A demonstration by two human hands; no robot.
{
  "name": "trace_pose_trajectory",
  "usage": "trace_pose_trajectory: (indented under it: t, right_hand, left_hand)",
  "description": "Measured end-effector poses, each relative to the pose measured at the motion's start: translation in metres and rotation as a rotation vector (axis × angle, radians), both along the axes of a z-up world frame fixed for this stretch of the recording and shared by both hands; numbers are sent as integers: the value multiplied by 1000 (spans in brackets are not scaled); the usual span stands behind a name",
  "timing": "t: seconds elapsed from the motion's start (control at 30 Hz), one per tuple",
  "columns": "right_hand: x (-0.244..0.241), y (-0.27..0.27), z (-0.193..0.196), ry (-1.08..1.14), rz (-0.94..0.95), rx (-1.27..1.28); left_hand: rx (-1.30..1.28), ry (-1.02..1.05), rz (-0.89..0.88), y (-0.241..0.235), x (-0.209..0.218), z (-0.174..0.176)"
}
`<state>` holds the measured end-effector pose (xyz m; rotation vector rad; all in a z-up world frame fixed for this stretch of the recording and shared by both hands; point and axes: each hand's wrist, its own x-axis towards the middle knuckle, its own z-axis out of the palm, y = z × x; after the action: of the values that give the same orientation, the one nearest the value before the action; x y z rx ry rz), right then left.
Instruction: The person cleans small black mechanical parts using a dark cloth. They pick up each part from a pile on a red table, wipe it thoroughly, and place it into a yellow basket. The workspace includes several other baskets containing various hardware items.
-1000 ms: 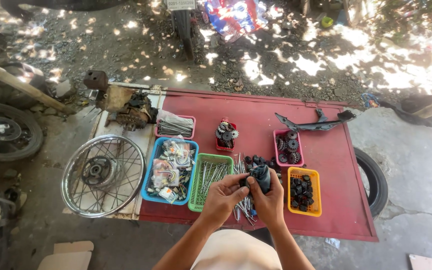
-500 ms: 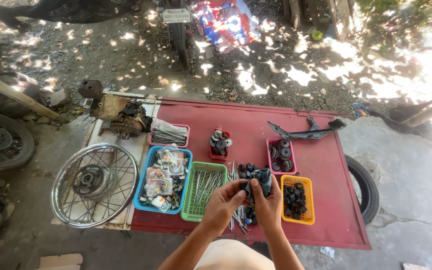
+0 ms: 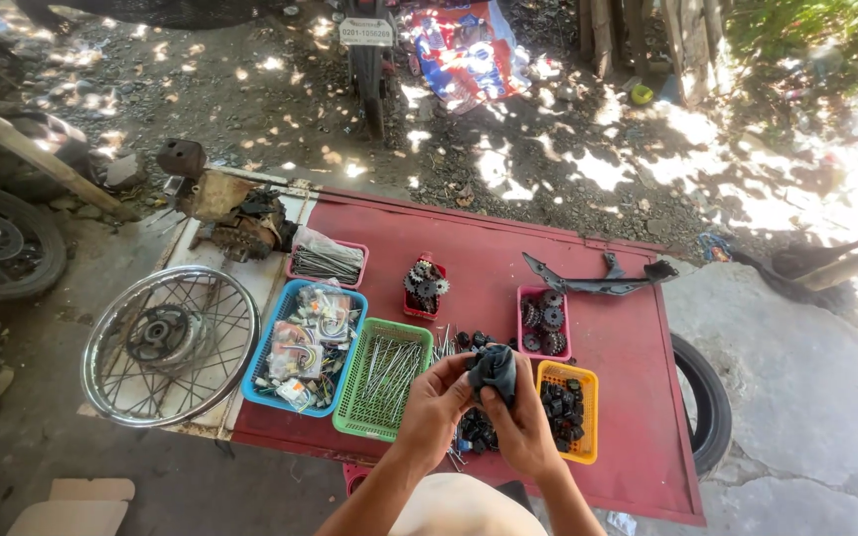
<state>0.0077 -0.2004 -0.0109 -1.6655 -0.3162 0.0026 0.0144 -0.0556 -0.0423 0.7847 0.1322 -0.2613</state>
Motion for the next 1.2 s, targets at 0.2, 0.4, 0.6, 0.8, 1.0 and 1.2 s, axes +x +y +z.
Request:
trace_pose_trajectory:
  t: [0.2, 0.4, 0.6, 0.8, 1.0, 1.2]
  right_hand:
    - [8, -1, 7, -201, -21, -65]
    - [8, 12, 7, -167, -61, 0]
    - [6, 29, 7, -270, -37, -140]
    - [1, 47, 7, -349, -144, -156]
    - [-4, 57, 0, -302, -141, -151]
    - [-3, 50, -6, -218, -222, -40]
  left_hand:
    - [-17, -89, -89, 5, 3, -10]
    - [0, -101, -177, 22, 2, -1]
    - [-339, 64, -161, 41, 0, -17]
    - [-248, 17, -210, 59, 1, -21]
    - [-273, 34, -195, 65, 4, -32]
    - [-211, 6, -213, 56, 6, -10]
